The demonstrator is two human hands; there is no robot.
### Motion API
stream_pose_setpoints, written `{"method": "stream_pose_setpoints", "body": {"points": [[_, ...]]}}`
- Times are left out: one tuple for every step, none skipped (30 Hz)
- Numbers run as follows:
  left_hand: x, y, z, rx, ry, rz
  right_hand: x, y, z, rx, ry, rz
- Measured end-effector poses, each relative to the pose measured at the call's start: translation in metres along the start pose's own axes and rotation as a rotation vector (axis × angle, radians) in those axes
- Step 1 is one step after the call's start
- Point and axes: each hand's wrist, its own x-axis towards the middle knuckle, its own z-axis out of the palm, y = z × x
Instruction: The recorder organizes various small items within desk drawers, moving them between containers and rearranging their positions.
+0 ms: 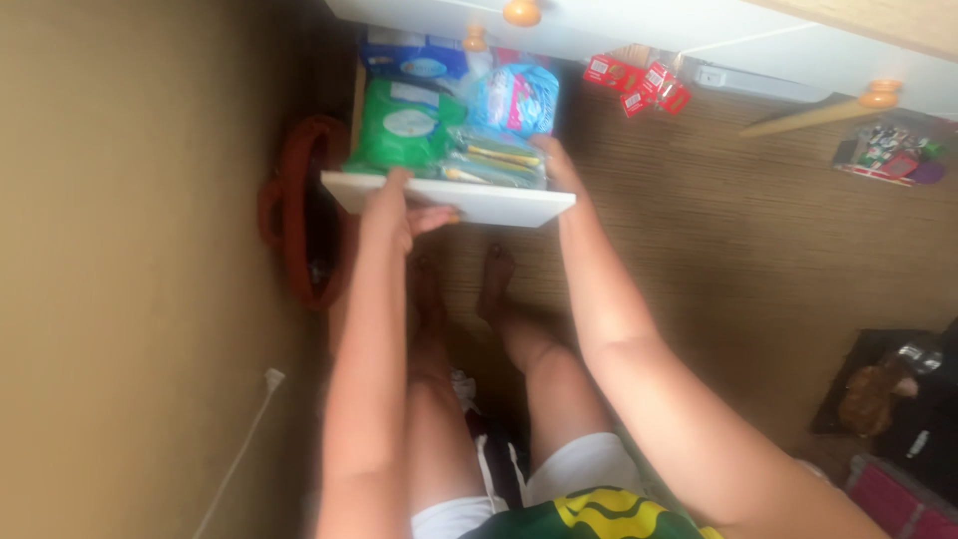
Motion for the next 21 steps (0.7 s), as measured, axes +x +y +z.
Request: {"method": "stream_pose_setpoints", "body": {"points": [[0.005, 0.005, -0.002, 0.024, -0.04, 0.005, 0.004, 0.0, 0.002, 0.033, 0.003, -0.001], [0.009, 0.011, -0.004, 0.048, -0.08, 0.01, 0.007, 0.0, 0.004, 0.066, 0.006, -0.003], [0.007, 0.017, 0.001, 0.051, -0.082, 0.019, 0.013, 0.001, 0.004, 0.069, -0.001, -0.009], [0.006, 0.022, 0.005, 0.085, -0.066, 0.026, 0.02, 0.002, 0.004, 0.067, -0.009, 0.028], [0.003, 0.02, 0.008, 0.121, -0.049, 0.016, 0.017, 0.009, -0.003, 0.068, -0.003, 0.075], [0.001, 0.02, 0.008, 0.126, -0.048, 0.008, -0.01, 0.006, 0.001, 0.072, 0.004, 0.078], [-0.002, 0.024, 0.008, 0.141, -0.016, 0.029, -0.022, 0.001, 0.019, 0.08, 0.007, 0.084], [-0.006, 0.027, 0.007, 0.156, 0.015, 0.049, -0.032, -0.004, 0.044, 0.089, 0.011, 0.09], [-0.007, 0.021, 0.003, 0.158, 0.017, 0.06, -0.032, 0.007, 0.044, 0.099, 0.009, 0.088], [-0.008, 0.015, -0.002, 0.148, 0.026, 0.044, -0.032, 0.019, 0.045, 0.11, 0.006, 0.086], [-0.01, 0.002, -0.007, 0.14, 0.033, 0.014, -0.038, 0.032, 0.039, 0.119, 0.016, 0.09], [-0.008, -0.014, -0.018, 0.143, 0.034, 0.011, -0.037, 0.057, 0.003, 0.129, 0.026, 0.093], [-0.006, -0.029, -0.029, 0.118, 0.03, 0.038, -0.032, 0.08, -0.023, 0.135, 0.032, 0.094], [-0.005, -0.044, -0.039, 0.093, 0.027, 0.065, -0.016, 0.106, -0.036, 0.141, 0.039, 0.095], [-0.016, -0.058, -0.046, 0.093, 0.028, 0.063, -0.039, 0.107, -0.033, 0.141, 0.04, 0.096], [-0.028, -0.071, -0.052, 0.085, 0.043, 0.056, -0.063, 0.108, -0.03, 0.095, 0.046, 0.094], [-0.04, -0.082, -0.057, 0.08, 0.056, 0.053, -0.084, 0.106, -0.025, 0.05, 0.05, 0.087], [-0.055, -0.097, -0.066, 0.081, 0.053, 0.055, -0.11, 0.099, -0.017, 0.051, 0.049, 0.083], [-0.071, -0.111, -0.073, 0.088, 0.051, 0.049, -0.136, 0.088, -0.01, -0.034, 0.076, 0.067], [-0.089, -0.125, -0.079, 0.094, 0.048, 0.044, -0.164, 0.076, -0.002, -0.119, 0.104, 0.051], [-0.113, -0.139, -0.082, 0.1, 0.033, 0.052, -0.189, 0.077, -0.01, -0.118, 0.106, 0.032]]}}
